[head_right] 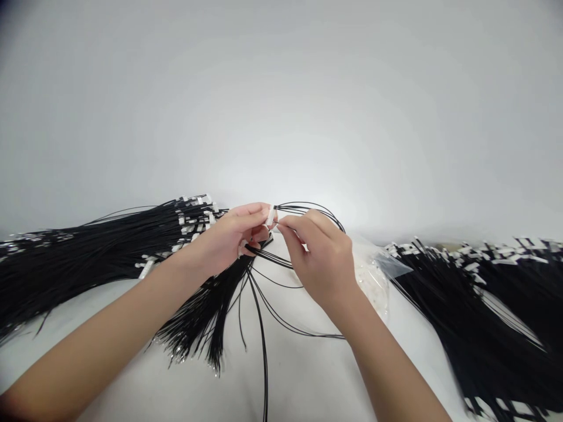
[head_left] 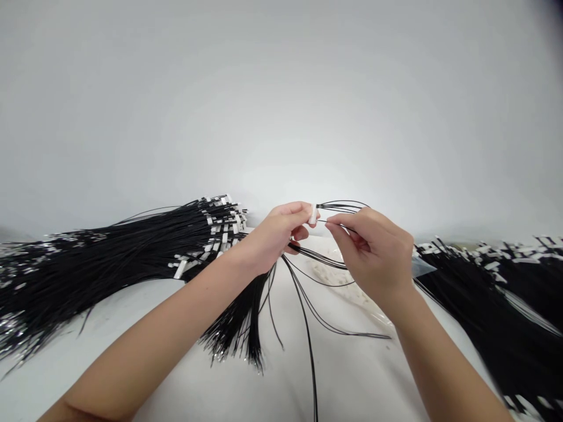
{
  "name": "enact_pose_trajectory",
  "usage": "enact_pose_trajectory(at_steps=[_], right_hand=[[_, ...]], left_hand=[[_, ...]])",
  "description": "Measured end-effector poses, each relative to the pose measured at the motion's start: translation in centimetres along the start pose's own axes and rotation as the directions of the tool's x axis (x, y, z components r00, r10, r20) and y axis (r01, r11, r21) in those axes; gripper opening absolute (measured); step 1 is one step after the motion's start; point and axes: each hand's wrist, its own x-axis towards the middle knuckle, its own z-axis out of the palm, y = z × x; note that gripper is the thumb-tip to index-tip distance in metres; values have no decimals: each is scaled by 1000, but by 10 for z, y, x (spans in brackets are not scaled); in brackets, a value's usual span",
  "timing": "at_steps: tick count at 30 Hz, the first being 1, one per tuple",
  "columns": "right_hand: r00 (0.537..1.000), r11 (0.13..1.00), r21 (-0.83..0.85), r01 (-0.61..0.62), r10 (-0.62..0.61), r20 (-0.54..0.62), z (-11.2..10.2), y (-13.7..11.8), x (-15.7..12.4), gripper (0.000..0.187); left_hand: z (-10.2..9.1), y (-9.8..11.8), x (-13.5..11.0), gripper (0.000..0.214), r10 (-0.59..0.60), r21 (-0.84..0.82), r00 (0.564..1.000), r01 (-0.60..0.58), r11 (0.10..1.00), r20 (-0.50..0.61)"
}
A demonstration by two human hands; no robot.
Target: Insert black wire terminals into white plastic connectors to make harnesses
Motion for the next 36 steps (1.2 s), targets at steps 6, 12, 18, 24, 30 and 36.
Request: enact_pose_trajectory(at_steps=[6,12,18,24,30,36], right_hand=[[1000,1000,-10,7,-7,-6,4,1,-2,8],[1000,999,-31,18,-18,2,6,0,-3,8],[999,999,-37,31,-30,18,8,1,-4,10],[1000,999,-45,15,-15,-3,8,2,-4,9],[1000,998,-58,-27,26,-17,8,1,-3,9],[999,998,-63,-22,20,-27,8,1,-3,10]], left_hand=[[1,0,0,17,-13,1,999,13,1000,-29],[0,-2,2,17,-7,-3,999,7,1000,-41],[1,-1,1,16,-14,-18,997,12,1000,-72],[0,-1,1,16,-1,-25,998,0,1000,-59],[1,-1,1,20,14,-15,998,-15,1000,-57],[4,0,-1,20,-4,-4,999,4,1000,-51]])
